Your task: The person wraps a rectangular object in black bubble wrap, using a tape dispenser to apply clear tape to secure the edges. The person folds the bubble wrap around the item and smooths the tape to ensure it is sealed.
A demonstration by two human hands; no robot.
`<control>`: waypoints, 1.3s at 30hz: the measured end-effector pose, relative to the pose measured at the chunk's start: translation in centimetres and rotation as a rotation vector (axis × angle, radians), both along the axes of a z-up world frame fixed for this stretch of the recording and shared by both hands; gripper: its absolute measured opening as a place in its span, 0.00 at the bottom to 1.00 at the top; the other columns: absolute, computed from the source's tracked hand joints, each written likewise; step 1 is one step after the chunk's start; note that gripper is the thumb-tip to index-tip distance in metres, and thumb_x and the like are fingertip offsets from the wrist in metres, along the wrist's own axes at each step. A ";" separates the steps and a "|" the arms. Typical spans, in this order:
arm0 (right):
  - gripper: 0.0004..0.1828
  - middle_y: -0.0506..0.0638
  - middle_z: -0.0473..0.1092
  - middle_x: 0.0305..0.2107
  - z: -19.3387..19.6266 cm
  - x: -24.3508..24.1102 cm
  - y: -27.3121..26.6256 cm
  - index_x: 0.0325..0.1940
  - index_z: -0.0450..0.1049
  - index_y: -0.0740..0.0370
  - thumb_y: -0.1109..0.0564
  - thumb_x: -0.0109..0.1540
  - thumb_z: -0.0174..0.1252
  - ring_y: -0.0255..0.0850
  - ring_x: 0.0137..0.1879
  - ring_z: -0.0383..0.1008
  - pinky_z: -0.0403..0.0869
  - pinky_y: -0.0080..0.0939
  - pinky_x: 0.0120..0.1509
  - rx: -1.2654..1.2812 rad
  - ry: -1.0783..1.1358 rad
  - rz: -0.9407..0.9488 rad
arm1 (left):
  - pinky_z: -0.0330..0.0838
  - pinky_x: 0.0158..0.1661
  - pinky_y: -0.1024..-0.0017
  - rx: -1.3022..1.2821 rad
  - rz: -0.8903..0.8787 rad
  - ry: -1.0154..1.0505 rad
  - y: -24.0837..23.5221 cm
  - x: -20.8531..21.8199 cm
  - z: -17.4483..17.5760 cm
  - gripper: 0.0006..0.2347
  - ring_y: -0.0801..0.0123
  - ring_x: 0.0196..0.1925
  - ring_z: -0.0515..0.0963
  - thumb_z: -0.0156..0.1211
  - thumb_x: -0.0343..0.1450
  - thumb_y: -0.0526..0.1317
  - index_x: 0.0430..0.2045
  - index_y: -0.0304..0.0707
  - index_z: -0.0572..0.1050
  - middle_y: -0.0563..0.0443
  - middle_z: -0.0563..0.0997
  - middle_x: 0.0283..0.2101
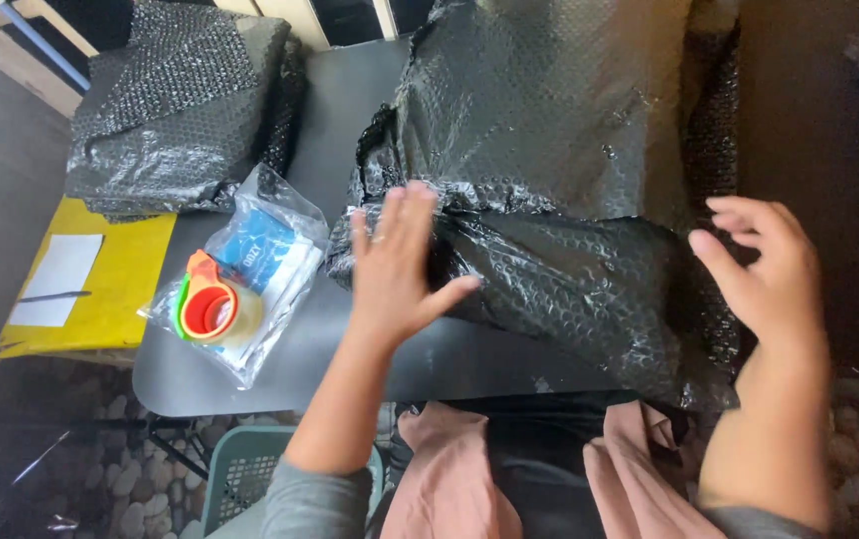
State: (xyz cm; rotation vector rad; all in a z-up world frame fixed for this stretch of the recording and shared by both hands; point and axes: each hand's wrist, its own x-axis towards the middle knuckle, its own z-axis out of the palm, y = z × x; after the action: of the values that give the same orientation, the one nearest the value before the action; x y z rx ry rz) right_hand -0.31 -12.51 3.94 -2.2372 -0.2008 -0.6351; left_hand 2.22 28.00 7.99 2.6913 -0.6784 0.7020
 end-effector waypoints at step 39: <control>0.18 0.70 0.78 0.33 -7.9 -3.9 12.6 0.51 0.70 0.73 0.55 0.64 0.58 0.61 0.38 0.82 0.79 0.59 0.40 0.321 0.631 -0.096 | 0.52 0.70 0.37 -1.119 0.035 0.397 12.9 10.3 -13.0 0.45 0.24 0.75 0.50 0.72 0.71 0.42 0.77 0.43 0.40 0.20 0.46 0.75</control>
State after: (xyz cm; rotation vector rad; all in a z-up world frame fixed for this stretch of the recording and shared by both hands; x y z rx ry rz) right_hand -4.21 0.12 -3.98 -2.0267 0.3065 0.0163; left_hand 12.49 40.90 -5.02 1.7011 -0.0577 0.3486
